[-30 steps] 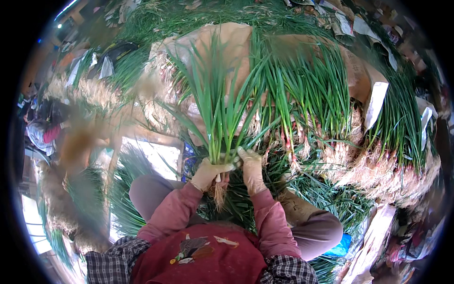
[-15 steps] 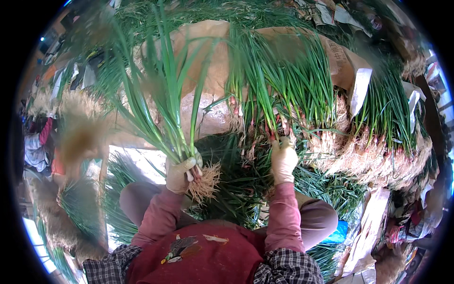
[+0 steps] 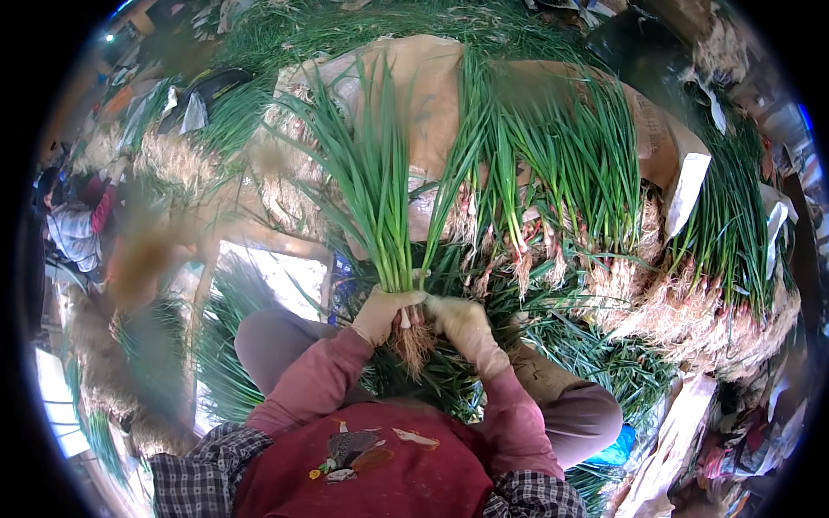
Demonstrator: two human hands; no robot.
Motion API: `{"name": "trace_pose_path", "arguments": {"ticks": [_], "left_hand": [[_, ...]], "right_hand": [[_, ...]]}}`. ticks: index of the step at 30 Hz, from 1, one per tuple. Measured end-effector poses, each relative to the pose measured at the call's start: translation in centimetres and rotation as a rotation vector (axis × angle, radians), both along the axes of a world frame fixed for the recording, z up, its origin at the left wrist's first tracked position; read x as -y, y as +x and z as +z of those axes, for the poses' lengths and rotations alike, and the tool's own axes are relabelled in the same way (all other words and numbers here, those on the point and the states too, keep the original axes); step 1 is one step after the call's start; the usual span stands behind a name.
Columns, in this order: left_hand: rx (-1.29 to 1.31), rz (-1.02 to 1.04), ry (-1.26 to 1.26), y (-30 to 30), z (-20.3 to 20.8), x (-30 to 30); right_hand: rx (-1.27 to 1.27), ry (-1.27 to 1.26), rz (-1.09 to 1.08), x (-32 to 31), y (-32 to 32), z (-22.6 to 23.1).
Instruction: The person gathers long green stalks into a bunch by hand, adds individual stalks to the cluster while seated on the floor, and luego places the completed bundle onto a white surface before picking up a large brown sack.
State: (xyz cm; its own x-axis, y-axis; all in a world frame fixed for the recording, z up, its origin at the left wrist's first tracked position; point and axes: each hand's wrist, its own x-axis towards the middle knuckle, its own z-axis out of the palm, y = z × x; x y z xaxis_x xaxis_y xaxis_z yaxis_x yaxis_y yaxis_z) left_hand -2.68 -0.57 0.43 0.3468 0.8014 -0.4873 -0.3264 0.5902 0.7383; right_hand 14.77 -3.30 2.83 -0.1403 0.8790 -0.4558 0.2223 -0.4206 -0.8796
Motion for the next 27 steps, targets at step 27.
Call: {"name": "trace_pose_path", "arguments": {"ticks": [27], "left_hand": [[-0.006, 0.112, -0.033, 0.0, 0.9, 0.3]], "right_hand": [[0.285, 0.271, -0.258, -12.7, 1.6, -1.4]]}}
